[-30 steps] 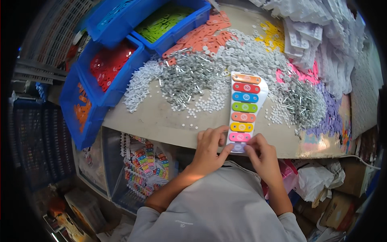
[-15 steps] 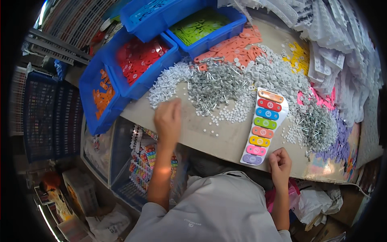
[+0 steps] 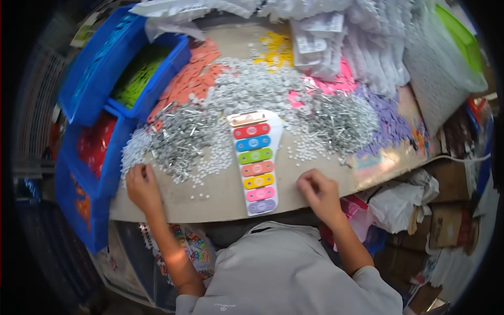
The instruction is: Assembling colorful buttons and metal springs into a white plastic toy frame.
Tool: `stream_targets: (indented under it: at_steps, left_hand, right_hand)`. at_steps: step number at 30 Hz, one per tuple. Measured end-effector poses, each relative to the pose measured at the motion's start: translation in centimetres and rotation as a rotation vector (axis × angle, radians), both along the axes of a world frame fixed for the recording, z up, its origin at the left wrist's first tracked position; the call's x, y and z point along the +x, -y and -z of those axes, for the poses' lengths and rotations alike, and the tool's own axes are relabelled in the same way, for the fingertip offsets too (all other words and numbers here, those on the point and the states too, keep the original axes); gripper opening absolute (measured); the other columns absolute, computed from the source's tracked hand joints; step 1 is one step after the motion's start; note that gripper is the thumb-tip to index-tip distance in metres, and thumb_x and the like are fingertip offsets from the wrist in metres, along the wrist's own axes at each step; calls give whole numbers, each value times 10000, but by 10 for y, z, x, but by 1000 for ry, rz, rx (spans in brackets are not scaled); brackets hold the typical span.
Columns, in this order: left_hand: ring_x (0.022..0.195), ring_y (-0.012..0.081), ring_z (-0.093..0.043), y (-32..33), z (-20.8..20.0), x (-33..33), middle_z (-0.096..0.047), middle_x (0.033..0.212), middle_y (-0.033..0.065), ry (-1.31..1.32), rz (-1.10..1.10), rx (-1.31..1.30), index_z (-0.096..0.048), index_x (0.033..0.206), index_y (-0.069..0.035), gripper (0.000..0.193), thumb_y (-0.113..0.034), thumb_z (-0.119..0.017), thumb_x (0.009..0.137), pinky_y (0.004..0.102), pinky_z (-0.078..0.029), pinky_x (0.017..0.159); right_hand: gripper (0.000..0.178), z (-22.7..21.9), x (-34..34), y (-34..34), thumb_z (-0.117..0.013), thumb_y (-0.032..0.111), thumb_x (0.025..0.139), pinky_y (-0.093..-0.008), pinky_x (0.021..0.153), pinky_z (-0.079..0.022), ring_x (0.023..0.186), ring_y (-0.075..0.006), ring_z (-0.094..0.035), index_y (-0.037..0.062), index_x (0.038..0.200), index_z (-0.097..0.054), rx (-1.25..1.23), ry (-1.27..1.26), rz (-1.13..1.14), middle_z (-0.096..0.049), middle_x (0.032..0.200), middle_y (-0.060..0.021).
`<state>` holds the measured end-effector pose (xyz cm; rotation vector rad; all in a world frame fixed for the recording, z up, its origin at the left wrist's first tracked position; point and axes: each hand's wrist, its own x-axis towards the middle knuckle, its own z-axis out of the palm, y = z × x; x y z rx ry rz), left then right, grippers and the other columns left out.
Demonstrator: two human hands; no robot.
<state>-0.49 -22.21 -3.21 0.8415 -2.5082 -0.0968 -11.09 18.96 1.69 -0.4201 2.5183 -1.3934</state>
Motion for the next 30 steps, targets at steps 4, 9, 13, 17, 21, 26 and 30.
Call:
stream_targets:
  at_steps: [4, 9, 13, 17, 21, 26, 30]
  left_hand:
    - [786, 269, -599, -5, -2, -6, -610, 824, 84, -17, -22, 97, -651, 915, -23, 112, -131, -682, 919, 401, -477, 716]
    - [689, 178, -581, -26, -10, -1, -658, 855, 65, -214, -69, 232, -649, 947, -14, 89, -101, -642, 961, 338, -468, 667]
    - [761, 128, -616, -53, -27, 3, -695, 928, 64, -426, 110, 590, -659, 1005, 7, 119, -64, -564, 1019, 283, -498, 726]
    - [860, 147, -647, -86, -36, 0, -685, 969, 83, -419, 211, 669, -671, 1070, 43, 152, -26, -545, 1022, 277, -517, 802]
    - [891, 144, -642, -102, -39, -6, -669, 992, 79, -331, 356, 642, -689, 1145, 54, 192, -3, -571, 1005, 274, -516, 812]
    - [866, 114, -629, -113, -33, -8, -654, 974, 43, -303, 330, 705, -692, 1158, 37, 187, -14, -611, 997, 251, -507, 787]
    - [835, 78, -611, -120, -31, -8, -643, 957, 7, -406, 246, 929, -691, 1119, 13, 160, -11, -684, 961, 228, -495, 757]
  right_hand:
    - [77, 4, -36, -50, -649, 68, 963, -339, 667, -516, 723, -226, -649, -8, 973, -649, 187, -256, 367, -669, 834, -123]
    - [107, 7, -58, -105, -662, 24, 911, -316, 757, -502, 805, -179, -624, -28, 1005, -656, 342, -398, 423, -654, 866, -98]
    - [103, 11, -63, -114, -667, 28, 912, -321, 767, -504, 808, -189, -621, -25, 1001, -660, 345, -372, 422, -647, 866, -95]
    - [97, 11, -66, -97, -676, 48, 919, -341, 767, -498, 817, -227, -609, -13, 993, -659, 326, -395, 407, -643, 878, -109]
    - [102, 15, -72, -91, -685, 71, 923, -361, 756, -488, 820, -246, -602, -3, 990, -663, 316, -333, 431, -643, 885, -116]
    - [103, 20, -73, -95, -694, 70, 917, -348, 725, -478, 780, -223, -585, -6, 982, -671, 268, -276, 492, -626, 854, -106]
    - [100, 28, -71, -93, -696, 56, 911, -336, 700, -472, 740, -210, -566, -11, 983, -680, 316, -369, 482, -605, 823, -101]
